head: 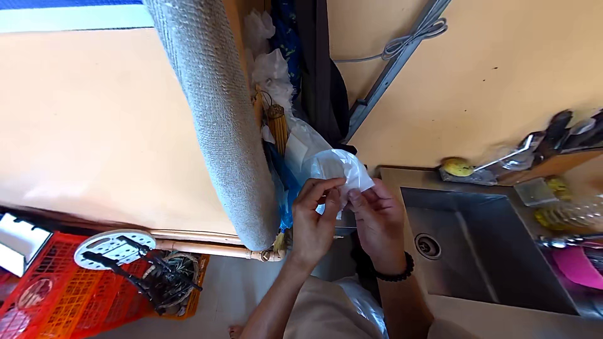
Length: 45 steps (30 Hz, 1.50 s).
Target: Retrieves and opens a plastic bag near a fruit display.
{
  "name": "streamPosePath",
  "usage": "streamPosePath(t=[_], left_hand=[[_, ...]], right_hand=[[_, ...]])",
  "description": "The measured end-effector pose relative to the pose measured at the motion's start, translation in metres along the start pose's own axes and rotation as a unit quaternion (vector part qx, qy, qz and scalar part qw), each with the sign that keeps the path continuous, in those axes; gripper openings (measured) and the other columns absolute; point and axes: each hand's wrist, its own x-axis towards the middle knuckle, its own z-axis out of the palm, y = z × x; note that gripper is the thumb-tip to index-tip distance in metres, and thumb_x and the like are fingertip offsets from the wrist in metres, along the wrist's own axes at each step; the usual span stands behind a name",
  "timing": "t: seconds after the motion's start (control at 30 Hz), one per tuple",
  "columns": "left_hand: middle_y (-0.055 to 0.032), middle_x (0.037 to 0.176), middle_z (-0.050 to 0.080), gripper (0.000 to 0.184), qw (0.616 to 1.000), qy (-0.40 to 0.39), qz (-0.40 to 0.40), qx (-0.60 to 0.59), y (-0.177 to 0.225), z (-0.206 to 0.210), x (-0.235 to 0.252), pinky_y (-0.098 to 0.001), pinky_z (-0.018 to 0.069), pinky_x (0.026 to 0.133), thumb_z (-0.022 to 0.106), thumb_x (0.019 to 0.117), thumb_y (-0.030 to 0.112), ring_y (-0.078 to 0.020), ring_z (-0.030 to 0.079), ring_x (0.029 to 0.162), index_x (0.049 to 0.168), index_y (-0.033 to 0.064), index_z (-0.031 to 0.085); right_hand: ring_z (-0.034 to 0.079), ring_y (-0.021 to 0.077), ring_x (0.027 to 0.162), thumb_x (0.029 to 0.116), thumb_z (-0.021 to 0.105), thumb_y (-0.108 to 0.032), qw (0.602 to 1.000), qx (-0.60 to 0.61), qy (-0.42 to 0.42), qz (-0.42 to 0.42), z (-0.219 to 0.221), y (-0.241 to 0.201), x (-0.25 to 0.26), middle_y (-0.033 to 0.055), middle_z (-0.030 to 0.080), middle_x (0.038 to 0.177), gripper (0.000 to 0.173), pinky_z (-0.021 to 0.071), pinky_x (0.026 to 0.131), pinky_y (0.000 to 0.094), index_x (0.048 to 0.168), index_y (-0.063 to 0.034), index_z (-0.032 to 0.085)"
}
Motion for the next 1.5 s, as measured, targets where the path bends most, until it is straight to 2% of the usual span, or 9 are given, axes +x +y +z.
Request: streamPosePath(t=[0.33, 0.67, 0.8, 0.93, 1.07, 1.17, 1.27, 1.4, 1.5], left_hand=[[-0.0073, 0.09, 0.067, 0.014, 0.921, 0.052, -0.262, -0.284, 0.009, -0.001, -0.003, -0.0331, 0.0558, 0.083, 0.051, 0.1023, 0.004, -0.0151, 0.065, 0.085, 0.095, 0.0038, 0.062], [-0.0014, 0.076, 0.062, 0.019, 0.981, 0.045, -0.135, -0.133, -0.017, -0.008, -0.019, -0.0291, 0.0565, 0.078, 0.04, 0.1035, 0.004, -0.0107, 0.063, 0.074, 0.106, -0.0001, 0.058], [-0.0025, 0.069, 0.058, 0.019, 0.961, 0.212, -0.169, -0.051, -0.051, -0.017, -0.032, -0.0262, 0.0535, 0.057, 0.041, 0.1056, 0.005, -0.0093, 0.059, 0.058, 0.116, -0.006, 0.051], [-0.0151, 0.101, 0.062, 0.03, 0.947, 0.222, 0.064, 0.224, -0.087, -0.016, -0.083, -0.0323, 0.0507, 0.09, 0.052, 0.097, 0.007, -0.0176, 0.06, 0.096, 0.12, -0.0117, 0.054], [-0.0229, 0.13, 0.064, 0.034, 0.927, 0.023, 0.19, 0.322, -0.059, 0.022, -0.024, -0.0519, 0.0472, 0.107, 0.052, 0.0955, 0.01, -0.04, 0.058, 0.126, 0.123, 0.0059, 0.07], [-0.0347, 0.145, 0.048, 0.043, 0.964, -0.106, -0.079, 0.229, -0.04, 0.006, 0.008, -0.0466, 0.0333, 0.119, 0.054, 0.1003, 0.003, -0.0412, 0.044, 0.141, 0.139, -0.0169, 0.049], [-0.0268, 0.153, 0.045, 0.044, 0.898, -0.204, -0.343, 0.184, -0.04, -0.039, -0.009, -0.0343, 0.0292, 0.12, 0.047, 0.1063, 0.003, -0.0272, 0.043, 0.145, 0.145, -0.0164, 0.039], [-0.0022, 0.098, 0.07, 0.036, 0.88, -0.018, -0.362, -0.307, -0.079, -0.08, -0.071, -0.0257, 0.0562, 0.079, 0.023, 0.1117, 0.022, -0.0078, 0.067, 0.091, 0.112, 0.0085, 0.057], [-0.0016, 0.112, 0.075, 0.065, 0.816, -0.086, -0.252, -0.513, -0.102, -0.131, -0.096, -0.0336, 0.0566, 0.089, 0.058, 0.0811, 0.072, -0.0141, 0.07, 0.105, 0.115, 0.0181, 0.071]], right_hand=[[0.066, 0.0095, 0.062, 0.075, 0.082, 0.005, 0.997, 0.028, -0.004, 0.077, 0.005, 0.002, 0.007, 0.0023, 0.069, 0.072, 0.028, 0.0603, 0.063, 0.0261, 0.094, -0.0115, 0.07], [0.069, 0.008, 0.078, 0.1, 0.06, -0.006, 0.976, 0.13, 0.012, 0.176, -0.011, 0.006, 0.029, 0.0006, 0.07, 0.086, 0.011, 0.0609, 0.077, 0.0271, 0.097, -0.0141, 0.066], [0.07, 0.0117, 0.102, 0.1117, 0.038, -0.031, 0.971, 0.189, 0.065, 0.131, -0.049, 0.0, 0.062, 0.0005, 0.071, 0.11, 0.028, 0.0594, 0.091, 0.0323, 0.128, -0.0166, 0.056], [0.063, 0.0141, 0.119, 0.1123, 0.034, -0.027, 0.989, 0.14, 0.046, 0.004, -0.077, 0.005, 0.095, 0.0001, 0.065, 0.127, 0.033, 0.0532, 0.104, 0.0378, 0.139, -0.017, 0.05], [0.067, 0.0029, 0.091, 0.0997, 0.064, -0.033, 0.99, -0.033, -0.112, -0.079, -0.09, -0.004, 0.078, -0.0128, 0.07, 0.098, 0.009, 0.0584, 0.083, 0.0257, 0.103, -0.0292, 0.072], [0.066, -0.0005, 0.087, 0.1026, 0.062, -0.033, 0.865, -0.128, -0.485, 0.005, -0.099, -0.031, 0.054, -0.0083, 0.071, 0.091, 0.02, 0.0563, 0.08, 0.0198, 0.097, -0.0175, 0.073], [0.067, 0.0043, 0.086, 0.101, 0.063, -0.018, 0.77, -0.152, -0.613, 0.092, -0.07, -0.029, 0.027, 0.0047, 0.072, 0.091, 0.022, 0.0569, 0.079, 0.0203, 0.097, 0.0007, 0.074], [0.067, 0.0132, 0.082, 0.0998, 0.064, -0.016, 0.743, -0.268, -0.606, 0.099, -0.029, -0.005, -0.025, 0.0099, 0.071, 0.09, 0.019, 0.0567, 0.077, 0.0273, 0.099, -0.0005, 0.074], [0.069, 0.0257, 0.085, 0.0998, 0.063, -0.015, 0.663, -0.308, -0.668, 0.135, 0.026, 0.019, -0.058, 0.014, 0.071, 0.091, 0.018, 0.0567, 0.081, 0.0436, 0.098, -0.0008, 0.073]])
